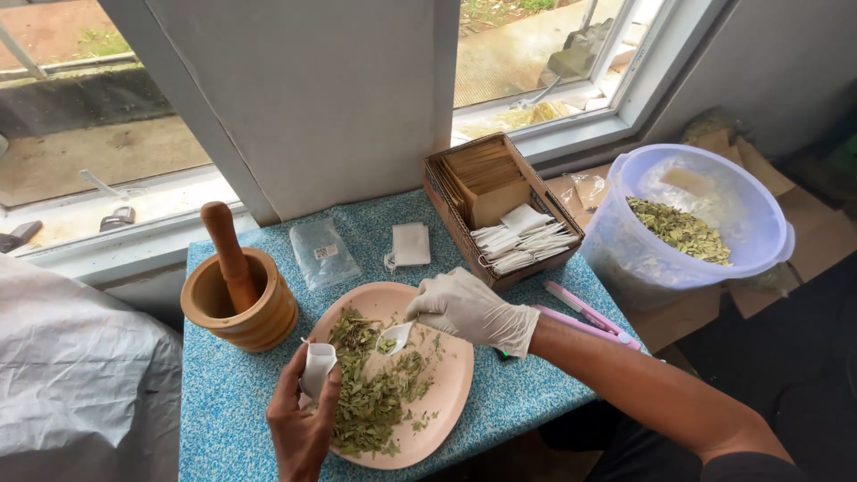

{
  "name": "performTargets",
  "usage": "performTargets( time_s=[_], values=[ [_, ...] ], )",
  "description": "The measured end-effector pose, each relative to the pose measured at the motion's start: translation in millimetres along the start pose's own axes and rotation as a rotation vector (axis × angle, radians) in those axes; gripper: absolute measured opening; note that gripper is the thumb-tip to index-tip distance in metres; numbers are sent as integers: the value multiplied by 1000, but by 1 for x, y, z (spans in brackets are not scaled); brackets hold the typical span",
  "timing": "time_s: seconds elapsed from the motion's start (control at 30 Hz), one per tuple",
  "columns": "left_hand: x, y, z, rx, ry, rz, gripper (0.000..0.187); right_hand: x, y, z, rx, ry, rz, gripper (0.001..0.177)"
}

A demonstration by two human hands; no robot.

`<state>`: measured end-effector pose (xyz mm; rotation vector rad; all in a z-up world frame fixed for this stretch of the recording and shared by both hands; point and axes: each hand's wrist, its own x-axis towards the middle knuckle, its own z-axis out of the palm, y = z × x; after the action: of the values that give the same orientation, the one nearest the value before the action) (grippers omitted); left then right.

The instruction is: Filling empty tea bags with dried tea leaves, weighing them on a scale, and sealing them with a heat sealer.

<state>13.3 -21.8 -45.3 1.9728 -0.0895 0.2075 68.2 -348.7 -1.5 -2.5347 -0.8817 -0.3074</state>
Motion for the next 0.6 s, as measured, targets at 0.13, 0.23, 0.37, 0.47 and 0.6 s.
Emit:
performTargets(
  time_s=[0.13, 0.23, 0.37, 0.47, 0.6],
  values=[
    [0, 13, 1, -55, -33, 37, 74, 2, -2, -28, 40, 26, -21, 11],
    [-5, 17, 0, -94, -76, 25, 75, 1, -2, -38, 5, -27, 61, 18],
    [-4, 11, 5, -66, -151, -8, 79, 5, -2, -56, 40, 44, -23, 14],
    [-4, 15, 7, -105, -175, -67, 79, 9, -5, -68, 44, 45, -32, 14],
    [-7, 16, 8, -99, -198, -108, 79, 9, -3, -68, -39, 65, -54, 13]
  ],
)
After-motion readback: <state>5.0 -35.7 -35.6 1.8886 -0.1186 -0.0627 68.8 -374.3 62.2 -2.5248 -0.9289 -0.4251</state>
